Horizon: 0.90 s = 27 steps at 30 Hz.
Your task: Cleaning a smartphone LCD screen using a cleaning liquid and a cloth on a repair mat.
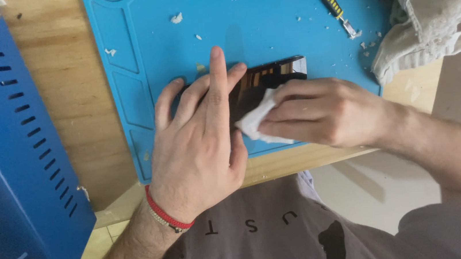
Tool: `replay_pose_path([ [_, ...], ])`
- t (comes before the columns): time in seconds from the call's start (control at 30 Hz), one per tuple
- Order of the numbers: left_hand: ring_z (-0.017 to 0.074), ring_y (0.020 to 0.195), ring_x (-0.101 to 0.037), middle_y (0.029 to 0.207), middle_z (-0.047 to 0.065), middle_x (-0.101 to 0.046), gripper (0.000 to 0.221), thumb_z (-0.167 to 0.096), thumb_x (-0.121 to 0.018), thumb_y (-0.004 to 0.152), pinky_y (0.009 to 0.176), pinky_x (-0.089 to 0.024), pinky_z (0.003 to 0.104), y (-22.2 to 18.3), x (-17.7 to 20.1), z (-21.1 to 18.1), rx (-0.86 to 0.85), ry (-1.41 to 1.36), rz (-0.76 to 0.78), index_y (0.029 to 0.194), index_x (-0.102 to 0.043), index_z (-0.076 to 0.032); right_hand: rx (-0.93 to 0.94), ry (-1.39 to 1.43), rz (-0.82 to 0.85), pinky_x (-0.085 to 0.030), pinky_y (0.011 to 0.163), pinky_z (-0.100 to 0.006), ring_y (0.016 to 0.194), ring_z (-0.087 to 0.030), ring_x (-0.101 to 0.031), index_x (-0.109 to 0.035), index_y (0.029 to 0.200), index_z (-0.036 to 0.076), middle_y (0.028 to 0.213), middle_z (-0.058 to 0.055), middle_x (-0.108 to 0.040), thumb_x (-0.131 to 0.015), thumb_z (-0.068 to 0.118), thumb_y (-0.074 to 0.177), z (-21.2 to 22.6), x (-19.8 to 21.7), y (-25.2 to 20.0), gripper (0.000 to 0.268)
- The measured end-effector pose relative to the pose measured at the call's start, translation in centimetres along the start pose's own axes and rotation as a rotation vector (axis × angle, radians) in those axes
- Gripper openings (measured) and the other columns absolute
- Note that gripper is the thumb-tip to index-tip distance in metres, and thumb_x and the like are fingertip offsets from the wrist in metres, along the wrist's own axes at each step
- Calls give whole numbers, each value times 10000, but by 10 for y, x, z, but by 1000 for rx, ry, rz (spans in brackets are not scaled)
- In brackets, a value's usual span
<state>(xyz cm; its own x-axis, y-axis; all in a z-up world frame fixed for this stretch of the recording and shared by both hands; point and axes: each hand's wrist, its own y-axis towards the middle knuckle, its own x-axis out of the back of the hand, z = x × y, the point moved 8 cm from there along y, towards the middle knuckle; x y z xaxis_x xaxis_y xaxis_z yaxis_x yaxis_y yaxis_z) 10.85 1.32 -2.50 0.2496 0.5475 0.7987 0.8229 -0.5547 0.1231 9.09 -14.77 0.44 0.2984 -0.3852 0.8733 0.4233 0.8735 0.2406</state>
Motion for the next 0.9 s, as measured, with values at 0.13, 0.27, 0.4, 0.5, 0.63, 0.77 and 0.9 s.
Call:
replay_pose_path([
  [0.13,199,1465,-621,1714,-17,-659,1029,-184,-691,898,1286,-439,519,-1,-1,3,15,-4,0,1732,-136,48,-104,112,96,-663,964,-498,968,-359,-739,-764,1202,-68,1117,-213,-780,-799,-64,987,-12,-2,-13,218],
  [0.27,218,1456,-619,1714,2,-658,1012,-198,-688,922,1281,-438,517,-2,0,1,3,-5,8,1729,-135,58,-80,157,19,-667,889,-492,973,-422,-703,-763,1186,-101,1082,-235,-736,-783,-75,1020,-11,-5,5,168],
  [0.4,193,1448,-629,1706,-13,-665,1010,-170,-677,898,1284,-449,516,-2,1,4,14,-3,-8,1726,-146,57,-217,12,23,-654,848,-459,924,-385,-708,-789,1209,-64,1051,-201,-759,-804,-124,1000,-27,-1,-18,218],
  [0.5,208,1445,-622,1683,-19,-689,1046,-180,-694,888,1288,-449,520,-1,-2,1,-6,-9,-8,1736,-127,52,-287,-78,-135,-565,857,-496,917,-390,-655,-788,1200,-86,1137,-195,-749,-565,-128,1126,-21,0,-8,239],
  [0.63,205,1443,-632,1693,5,-674,991,-173,-678,899,1261,-463,512,1,2,4,6,-8,-18,1723,-178,58,-384,-78,-62,-555,851,-483,977,-383,-669,-778,1244,-79,1158,-227,-740,-533,-199,1071,-15,-2,-23,323],
  [0.77,193,1441,-628,1689,-10,-679,983,-195,-674,873,1259,-443,506,5,1,4,25,-9,3,1713,-227,50,-546,-135,-144,-501,769,-462,928,-380,-679,-781,1194,-89,1099,-226,-735,-602,-130,1103,-2,-10,-20,205],
  [0.9,187,1409,-643,1678,12,-657,878,-168,-639,881,1224,-474,515,8,5,-1,-10,20,-8,1674,-339,58,-675,-171,-167,-554,742,-408,842,-333,-608,-811,1149,-8,1066,-173,-728,-540,-224,1048,12,-13,-33,361],
])
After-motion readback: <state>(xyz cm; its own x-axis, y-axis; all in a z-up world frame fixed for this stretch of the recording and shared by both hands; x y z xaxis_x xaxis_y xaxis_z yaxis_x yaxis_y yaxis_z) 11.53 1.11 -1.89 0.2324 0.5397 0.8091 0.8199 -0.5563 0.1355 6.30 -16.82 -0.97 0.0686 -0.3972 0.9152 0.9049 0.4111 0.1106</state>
